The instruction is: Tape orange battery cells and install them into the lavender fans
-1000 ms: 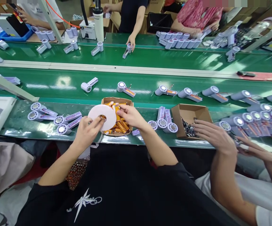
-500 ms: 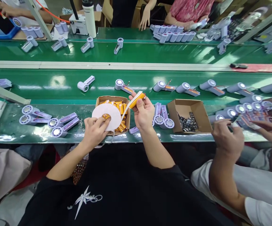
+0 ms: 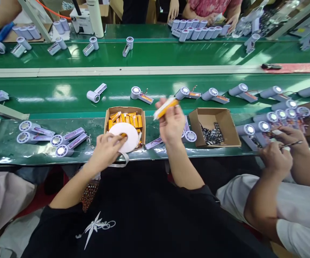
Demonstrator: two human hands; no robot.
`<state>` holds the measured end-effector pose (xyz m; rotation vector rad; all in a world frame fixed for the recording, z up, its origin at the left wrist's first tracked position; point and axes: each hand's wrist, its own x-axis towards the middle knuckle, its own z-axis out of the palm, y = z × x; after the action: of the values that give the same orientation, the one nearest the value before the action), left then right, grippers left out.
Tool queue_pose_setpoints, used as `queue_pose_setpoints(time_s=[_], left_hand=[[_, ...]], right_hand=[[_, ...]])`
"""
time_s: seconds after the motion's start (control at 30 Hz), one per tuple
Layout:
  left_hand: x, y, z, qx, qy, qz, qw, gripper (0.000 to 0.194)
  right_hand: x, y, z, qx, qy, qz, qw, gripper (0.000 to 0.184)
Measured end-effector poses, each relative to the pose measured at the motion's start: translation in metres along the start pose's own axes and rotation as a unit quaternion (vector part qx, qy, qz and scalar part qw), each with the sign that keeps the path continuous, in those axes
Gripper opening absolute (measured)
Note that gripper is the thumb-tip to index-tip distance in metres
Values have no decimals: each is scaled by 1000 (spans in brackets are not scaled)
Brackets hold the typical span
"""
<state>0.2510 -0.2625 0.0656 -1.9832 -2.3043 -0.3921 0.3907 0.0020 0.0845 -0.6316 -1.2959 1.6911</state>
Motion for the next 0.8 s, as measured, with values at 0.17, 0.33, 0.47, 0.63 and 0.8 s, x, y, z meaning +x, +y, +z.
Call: queue_pose_setpoints(time_s=[0.17, 0.33, 0.47, 0.63, 0.8], left_hand=[[25, -27, -23, -96, 60, -20, 993, 46], [48, -5, -33, -96, 136, 48, 985, 31], [60, -4, -29, -126, 131, 80, 980, 24], [69, -11, -24, -224, 185, 86, 953, 37], [80, -6, -21, -275, 8, 124, 953, 41]], right_hand=[[-47, -1, 6, -217, -269, 35, 938, 51], [-58, -6, 12, -322, -375, -29, 869, 39], [-54, -9, 11, -327, -411, -52, 849, 34], [-55, -7, 12, -335, -427, -38, 839, 45], [-56, 6, 13, -336, -501, -18, 797, 14]])
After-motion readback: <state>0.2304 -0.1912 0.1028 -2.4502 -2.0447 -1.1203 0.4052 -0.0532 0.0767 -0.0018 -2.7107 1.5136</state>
